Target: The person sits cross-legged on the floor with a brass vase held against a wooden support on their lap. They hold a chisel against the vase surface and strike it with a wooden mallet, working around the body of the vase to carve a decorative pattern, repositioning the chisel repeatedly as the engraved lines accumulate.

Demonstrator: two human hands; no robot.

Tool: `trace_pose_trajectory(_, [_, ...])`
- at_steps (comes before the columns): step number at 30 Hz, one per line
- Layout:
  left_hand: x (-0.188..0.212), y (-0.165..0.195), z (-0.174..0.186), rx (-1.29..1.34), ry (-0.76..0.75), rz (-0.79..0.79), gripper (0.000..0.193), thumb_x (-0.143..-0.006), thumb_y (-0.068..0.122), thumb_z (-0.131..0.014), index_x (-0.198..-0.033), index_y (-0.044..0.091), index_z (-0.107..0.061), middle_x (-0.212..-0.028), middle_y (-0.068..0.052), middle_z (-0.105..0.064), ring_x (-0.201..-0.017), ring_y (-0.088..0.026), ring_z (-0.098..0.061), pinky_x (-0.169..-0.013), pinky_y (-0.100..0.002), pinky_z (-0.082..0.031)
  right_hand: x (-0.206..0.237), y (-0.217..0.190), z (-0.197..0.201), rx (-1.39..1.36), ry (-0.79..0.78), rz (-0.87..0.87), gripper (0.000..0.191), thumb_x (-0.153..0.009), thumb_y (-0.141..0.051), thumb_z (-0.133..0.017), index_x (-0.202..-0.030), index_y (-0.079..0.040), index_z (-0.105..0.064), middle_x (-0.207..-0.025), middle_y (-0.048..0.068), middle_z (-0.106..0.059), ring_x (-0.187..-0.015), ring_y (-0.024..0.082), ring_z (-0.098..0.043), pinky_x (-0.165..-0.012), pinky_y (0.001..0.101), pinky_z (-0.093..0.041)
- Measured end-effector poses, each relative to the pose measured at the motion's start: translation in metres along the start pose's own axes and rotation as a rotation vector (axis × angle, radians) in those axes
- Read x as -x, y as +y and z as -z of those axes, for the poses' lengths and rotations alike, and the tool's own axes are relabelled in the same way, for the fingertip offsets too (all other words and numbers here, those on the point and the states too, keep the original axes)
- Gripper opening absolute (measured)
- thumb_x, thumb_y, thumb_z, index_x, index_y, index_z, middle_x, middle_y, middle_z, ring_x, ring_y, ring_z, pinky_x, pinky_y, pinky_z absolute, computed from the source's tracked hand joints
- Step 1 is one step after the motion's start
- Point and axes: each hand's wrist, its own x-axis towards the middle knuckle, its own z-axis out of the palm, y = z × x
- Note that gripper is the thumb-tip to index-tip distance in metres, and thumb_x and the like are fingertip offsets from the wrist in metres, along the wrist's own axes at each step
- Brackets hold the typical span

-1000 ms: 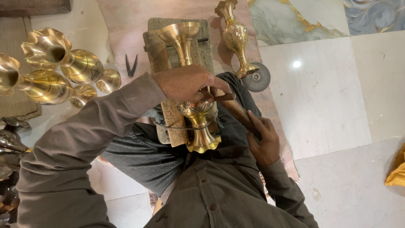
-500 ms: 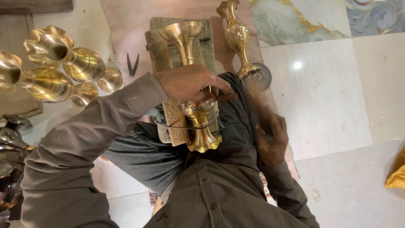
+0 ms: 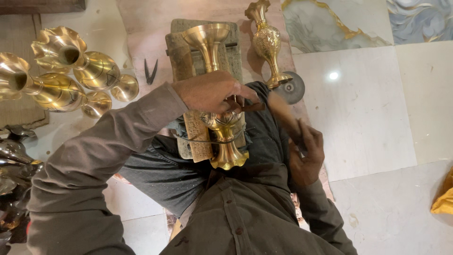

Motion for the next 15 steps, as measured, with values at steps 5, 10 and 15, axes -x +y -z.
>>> trace_pose_trajectory(5, [0.001,-0.002,-0.002,0.025,0.013,0.008,0.066,-0.077,0.002,-0.082,-0.138,0.022,-0.065,-0.095,-0.007,-0.080,-0.079,-0.018,-0.077,-0.075,-0.037,-0.063,-0.007,0.000,0.006,-0.086,-0.017,-0.040,0.064,-0.097,0.009,-0.062,-0.156,-0.009,-0.047,-0.134,0.016,-0.058,-0.126,0.024,-0.059,-0.103,0.0308,-0.051])
trace_pose_trajectory(10, [-0.002,-0.006,-0.006,0.067,0.070,-0.080,0.068,-0.073,0.003,-0.083,-0.136,0.019,-0.065,-0.095,-0.007,-0.079,-0.080,-0.016,-0.077,-0.075,-0.034,-0.064,-0.013,0.000,0.009,-0.367,-0.002,-0.111,0.062,-0.098,0.009,-0.061,-0.156,-0.007,-0.045,-0.135,0.016,-0.059,-0.126,0.025,-0.059,-0.104,0.0323,-0.052])
trace_pose_trajectory(15, [-0.002,-0.011,-0.008,0.046,0.041,-0.051,0.059,-0.080,0.006,-0.081,-0.136,0.019,-0.066,-0.098,-0.007,-0.079,-0.078,-0.018,-0.077,-0.076,-0.036,-0.063,-0.015,-0.002,0.009,-0.437,0.015,-0.128,0.055,-0.099,0.009,-0.059,-0.152,-0.004,-0.048,-0.137,0.013,-0.060,-0.127,0.025,-0.059,-0.107,0.0345,-0.050])
